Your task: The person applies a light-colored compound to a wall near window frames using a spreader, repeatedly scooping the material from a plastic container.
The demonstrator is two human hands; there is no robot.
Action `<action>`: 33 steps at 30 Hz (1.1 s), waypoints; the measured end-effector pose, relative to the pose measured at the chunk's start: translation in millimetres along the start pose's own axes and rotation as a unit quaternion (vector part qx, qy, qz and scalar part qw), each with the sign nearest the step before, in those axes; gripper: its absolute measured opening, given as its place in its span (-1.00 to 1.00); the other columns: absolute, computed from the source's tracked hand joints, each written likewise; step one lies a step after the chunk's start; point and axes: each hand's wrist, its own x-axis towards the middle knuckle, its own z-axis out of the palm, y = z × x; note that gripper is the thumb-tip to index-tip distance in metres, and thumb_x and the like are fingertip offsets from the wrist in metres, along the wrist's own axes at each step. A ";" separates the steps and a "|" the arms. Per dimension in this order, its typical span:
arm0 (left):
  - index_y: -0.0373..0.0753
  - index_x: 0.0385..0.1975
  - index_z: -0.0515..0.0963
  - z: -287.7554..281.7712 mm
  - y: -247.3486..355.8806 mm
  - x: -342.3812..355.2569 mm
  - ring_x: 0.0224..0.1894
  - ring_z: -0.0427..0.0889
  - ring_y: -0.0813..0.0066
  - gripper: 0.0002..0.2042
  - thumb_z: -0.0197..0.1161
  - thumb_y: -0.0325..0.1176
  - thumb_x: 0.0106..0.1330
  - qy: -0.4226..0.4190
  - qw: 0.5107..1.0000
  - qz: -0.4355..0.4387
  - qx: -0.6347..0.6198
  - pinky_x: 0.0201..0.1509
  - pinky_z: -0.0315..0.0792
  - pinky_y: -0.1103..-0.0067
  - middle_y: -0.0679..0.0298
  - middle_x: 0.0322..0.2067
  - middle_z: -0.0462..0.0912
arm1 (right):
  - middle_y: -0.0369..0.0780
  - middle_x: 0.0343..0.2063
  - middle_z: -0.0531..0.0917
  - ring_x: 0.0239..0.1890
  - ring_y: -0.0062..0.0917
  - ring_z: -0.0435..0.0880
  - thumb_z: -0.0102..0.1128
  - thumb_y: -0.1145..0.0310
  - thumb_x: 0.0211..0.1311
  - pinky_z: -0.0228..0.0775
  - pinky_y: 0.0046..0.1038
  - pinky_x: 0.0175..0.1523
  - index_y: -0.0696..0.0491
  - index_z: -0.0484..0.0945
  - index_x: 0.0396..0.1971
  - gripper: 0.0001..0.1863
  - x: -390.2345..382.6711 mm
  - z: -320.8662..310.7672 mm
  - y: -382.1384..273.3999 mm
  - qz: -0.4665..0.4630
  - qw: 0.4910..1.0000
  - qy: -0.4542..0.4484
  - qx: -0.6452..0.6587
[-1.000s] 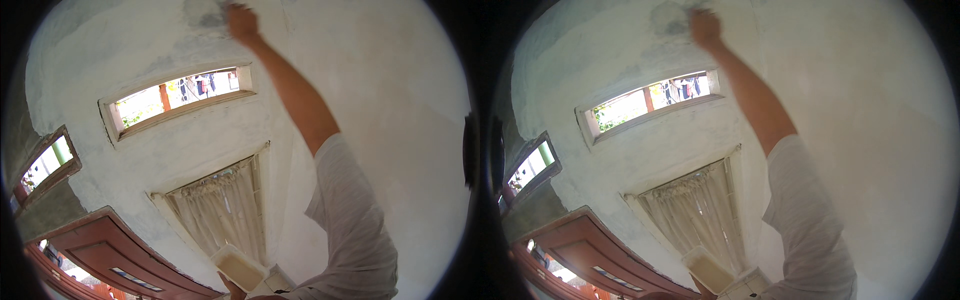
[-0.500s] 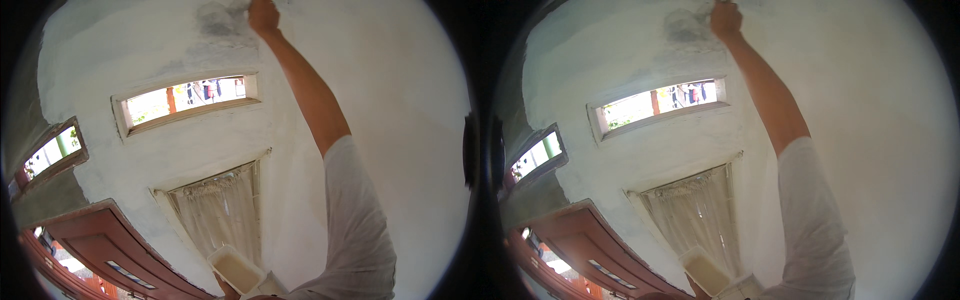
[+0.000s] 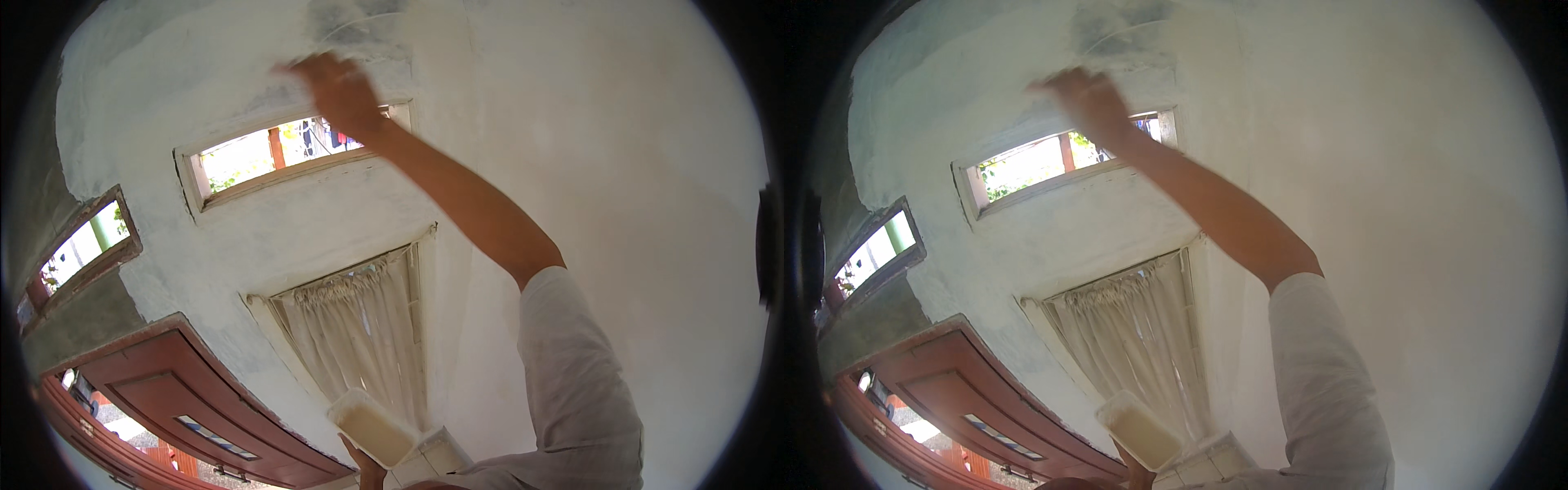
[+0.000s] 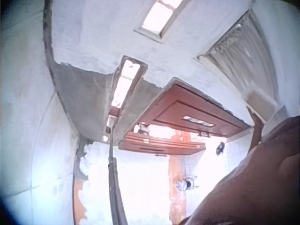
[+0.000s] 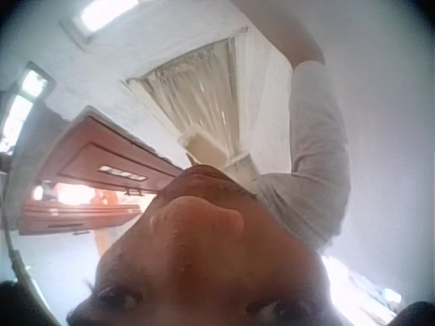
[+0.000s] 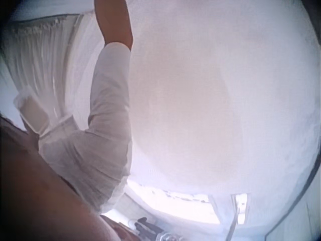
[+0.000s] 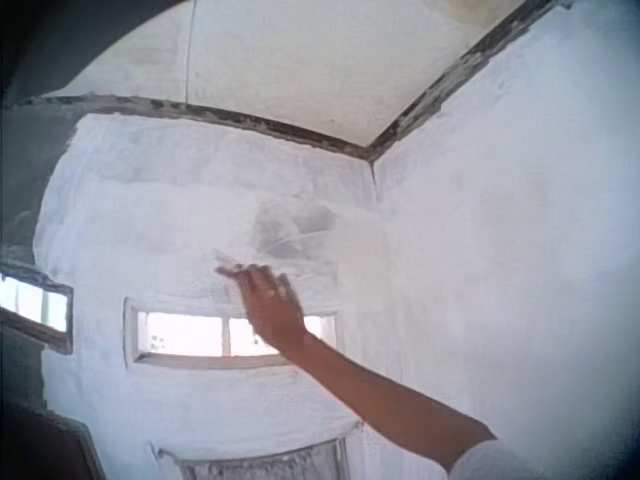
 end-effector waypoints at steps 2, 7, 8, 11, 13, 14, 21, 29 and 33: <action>-0.04 0.42 0.29 1.2 -2.7 -3.7 0.28 0.44 0.23 -0.28 -0.25 0.37 0.50 -0.011 1.000 -0.014 -0.014 0.36 0.36 0.31 0.30 0.28 0.45 | -0.18 -0.12 0.62 -0.07 -0.37 0.63 0.17 0.44 0.19 0.50 -0.25 -0.11 -0.16 0.51 0.20 -0.48 -19.5 -12.1 83.4 0.093 0.977 -0.013 -0.192; -0.03 0.42 0.29 -35.1 -20.2 2.4 0.28 0.46 0.21 -0.27 -0.24 0.38 0.49 -0.023 0.994 -0.030 -0.106 0.34 0.39 0.29 0.28 0.29 0.45 | -0.06 -0.07 0.61 0.01 -0.13 0.65 0.16 0.38 0.27 0.59 -0.10 -0.07 0.02 0.54 0.08 -0.64 4.6 -15.8 203.6 0.348 0.906 -0.050 -0.238; -0.03 0.42 0.29 -31.0 -25.7 2.3 0.28 0.46 0.21 -0.27 -0.24 0.38 0.49 -0.019 0.994 -0.037 -0.105 0.34 0.39 0.29 0.28 0.29 0.45 | -0.06 -0.06 0.61 0.02 -0.12 0.65 0.17 0.37 0.27 0.59 -0.10 -0.06 0.01 0.53 0.10 -0.62 9.0 1.2 218.3 0.344 0.897 -0.059 -0.272; -0.04 0.42 0.30 -46.7 -14.6 -5.2 0.27 0.47 0.20 -0.26 -0.23 0.39 0.48 0.023 0.996 -0.017 -0.082 0.34 0.40 0.28 0.26 0.28 0.47 | 0.01 -0.03 0.65 0.01 0.02 0.67 0.13 0.42 0.27 0.60 -0.05 -0.16 -0.06 0.45 0.25 -0.50 17.6 40.9 109.7 0.248 0.941 -0.107 -0.206; -0.04 0.42 0.30 -49.8 -18.3 -6.9 0.26 0.48 0.20 -0.26 -0.23 0.39 0.48 0.012 0.997 -0.021 -0.078 0.33 0.41 0.29 0.25 0.27 0.48 | -0.02 -0.05 0.66 -0.03 -0.06 0.70 0.12 0.35 0.35 0.62 -0.18 -0.26 -0.09 0.42 0.30 -0.50 23.2 65.7 25.8 0.067 0.943 -0.082 -0.317; -0.05 0.42 0.30 -51.4 -17.6 -9.0 0.26 0.48 0.21 -0.26 -0.24 0.39 0.48 0.007 0.995 -0.024 -0.093 0.33 0.41 0.29 0.25 0.27 0.48 | -0.05 -0.14 0.67 -0.09 -0.23 0.71 0.15 0.29 0.37 0.62 -0.29 -0.35 -0.09 0.49 0.24 -0.56 25.1 66.6 -26.0 0.012 0.958 -0.075 -0.278; -0.05 0.41 0.32 -24.7 -14.5 -8.1 0.24 0.49 0.22 -0.25 -0.22 0.40 0.47 -0.006 0.997 -0.037 -0.065 0.32 0.42 0.30 0.27 0.26 0.49 | -0.38 -0.19 0.63 -0.11 -0.50 0.60 0.15 0.46 0.24 0.51 -0.41 -0.13 -0.34 0.46 0.28 -0.40 7.6 -6.2 -59.0 0.019 1.000 -0.007 -0.011; -0.05 0.41 0.32 -24.7 -24.8 -10.7 0.24 0.49 0.21 -0.26 -0.22 0.39 0.47 -0.004 0.993 -0.085 -0.084 0.33 0.42 0.30 0.24 0.26 0.49 | -0.16 -0.19 0.62 -0.19 -0.26 0.64 0.09 0.45 0.31 0.57 -0.23 -0.15 -0.26 0.46 0.33 -0.42 -75.6 -19.6 86.4 0.251 0.915 -0.138 -0.284; -0.06 0.40 0.33 -21.2 -22.4 -6.4 0.22 0.51 0.21 -0.26 -0.19 0.39 0.47 -0.029 0.992 -0.079 -0.090 0.31 0.44 0.31 0.23 0.24 0.50 | -0.10 -0.11 0.58 -0.10 -0.31 0.61 0.18 0.40 0.22 0.56 -0.31 -0.19 0.14 0.49 0.22 -0.48 -60.3 15.4 -39.3 -0.006 0.976 -0.125 -0.178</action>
